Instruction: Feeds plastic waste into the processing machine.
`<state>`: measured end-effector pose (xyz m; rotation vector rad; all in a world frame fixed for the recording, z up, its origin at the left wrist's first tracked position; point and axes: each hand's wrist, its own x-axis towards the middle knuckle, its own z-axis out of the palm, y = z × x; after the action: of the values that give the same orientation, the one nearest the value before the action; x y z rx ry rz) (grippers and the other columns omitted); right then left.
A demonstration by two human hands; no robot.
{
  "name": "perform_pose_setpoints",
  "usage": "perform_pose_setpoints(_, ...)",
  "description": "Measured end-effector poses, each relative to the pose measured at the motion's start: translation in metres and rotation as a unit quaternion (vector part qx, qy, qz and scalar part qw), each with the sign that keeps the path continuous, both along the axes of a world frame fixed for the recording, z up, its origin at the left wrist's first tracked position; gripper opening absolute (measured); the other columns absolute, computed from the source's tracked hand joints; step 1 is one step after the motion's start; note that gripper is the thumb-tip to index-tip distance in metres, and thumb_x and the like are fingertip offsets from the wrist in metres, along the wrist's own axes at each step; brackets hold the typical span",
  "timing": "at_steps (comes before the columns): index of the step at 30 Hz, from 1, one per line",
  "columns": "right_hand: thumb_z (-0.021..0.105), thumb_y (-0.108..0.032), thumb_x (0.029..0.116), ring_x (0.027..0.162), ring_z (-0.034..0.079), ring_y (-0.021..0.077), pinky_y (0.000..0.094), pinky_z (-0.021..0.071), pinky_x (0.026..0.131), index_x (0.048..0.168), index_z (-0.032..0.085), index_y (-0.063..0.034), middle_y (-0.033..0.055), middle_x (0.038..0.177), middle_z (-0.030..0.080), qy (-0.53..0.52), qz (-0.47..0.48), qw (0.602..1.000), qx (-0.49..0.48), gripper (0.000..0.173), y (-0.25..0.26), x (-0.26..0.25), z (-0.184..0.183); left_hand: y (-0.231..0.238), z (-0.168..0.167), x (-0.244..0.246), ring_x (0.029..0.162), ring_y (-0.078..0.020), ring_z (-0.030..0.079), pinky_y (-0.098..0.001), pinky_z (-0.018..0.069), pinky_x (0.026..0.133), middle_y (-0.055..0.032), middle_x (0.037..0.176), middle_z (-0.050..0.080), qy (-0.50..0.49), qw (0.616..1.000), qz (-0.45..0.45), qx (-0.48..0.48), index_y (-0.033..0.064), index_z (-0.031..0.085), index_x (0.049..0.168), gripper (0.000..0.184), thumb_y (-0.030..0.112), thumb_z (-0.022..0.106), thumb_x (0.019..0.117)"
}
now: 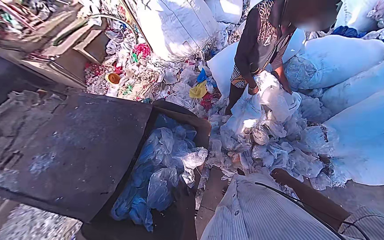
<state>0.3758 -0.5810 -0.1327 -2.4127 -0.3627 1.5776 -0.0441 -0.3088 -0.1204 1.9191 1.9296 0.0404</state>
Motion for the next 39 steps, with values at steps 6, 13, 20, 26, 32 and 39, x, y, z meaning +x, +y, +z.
perform_pose_setpoints(6,0.054,-0.035,0.1071,0.097,0.068,0.0324,0.0507,0.055,0.084,0.134,0.058,-0.0021,0.0219,0.119,0.067,0.011,-0.006,0.999,0.04,0.043,0.015,-0.001,0.005,0.0,-0.004,-0.002,0.153,-0.0393,0.028,-0.0629,0.0222,0.123,-0.0168,0.164,0.036,-0.023,0.999,0.001,0.028,0.0179,0.053,0.15,0.055,0.049,0.042,0.1067)
perform_pose_setpoints(13,0.057,-0.035,0.1056,0.096,0.068,0.0332,0.0517,0.0549,0.084,0.133,0.059,-0.0026,0.0221,0.118,0.067,0.005,-0.013,0.999,0.034,0.042,0.005,0.003,0.002,0.004,-0.015,-0.006,0.156,-0.0399,0.02,-0.0687,0.0219,0.119,-0.0159,0.171,0.017,0.004,1.0,0.006,0.028,0.0251,0.037,0.16,0.059,0.045,0.048,0.1054)
perform_pose_setpoints(20,0.056,-0.036,0.1062,0.095,0.068,0.0328,0.0513,0.0545,0.083,0.134,0.059,-0.0028,0.0222,0.116,0.067,0.002,0.003,1.0,0.006,0.043,-0.005,-0.004,0.008,0.003,-0.001,-0.003,0.155,-0.0401,0.022,-0.069,0.0239,0.117,-0.0141,0.172,0.016,0.027,1.0,0.008,-0.014,0.0273,0.034,0.161,0.058,0.043,0.046,0.1065)
perform_pose_setpoints(26,0.058,-0.038,0.1054,0.093,0.068,0.0308,0.0485,0.0553,0.082,0.135,0.058,-0.0038,0.0204,0.115,0.068,0.006,-0.003,1.0,0.006,0.045,-0.009,-0.014,0.007,0.002,-0.012,-0.005,0.153,-0.0403,0.027,-0.0704,0.0262,0.116,-0.0134,0.171,0.02,0.002,1.0,0.013,0.025,0.0288,0.036,0.161,0.06,0.045,0.049,0.1042)
perform_pose_setpoints(32,0.058,-0.038,0.1053,0.09,0.068,0.0301,0.0478,0.0551,0.078,0.135,0.059,-0.0047,0.0199,0.111,0.068,0.009,-0.007,1.0,-0.004,0.044,-0.013,-0.019,0.003,0.003,0.028,0.005,0.157,-0.0393,0.017,-0.0667,0.0227,0.12,-0.0138,0.173,0.011,0.015,0.996,0.014,-0.083,0.024,0.033,0.161,0.058,0.04,0.047,0.1075)
perform_pose_setpoints(39,0.058,-0.038,0.1052,0.092,0.068,0.03,0.0482,0.055,0.079,0.135,0.059,-0.0056,0.0193,0.113,0.069,0.01,-0.02,1.0,-0.004,0.044,-0.015,-0.023,0.002,0.002,0.02,0.004,0.157,-0.0397,0.016,-0.0691,0.023,0.118,-0.0138,0.172,0.012,0.023,0.998,0.008,-0.055,0.024,0.038,0.16,0.055,0.039,0.046,0.1074)
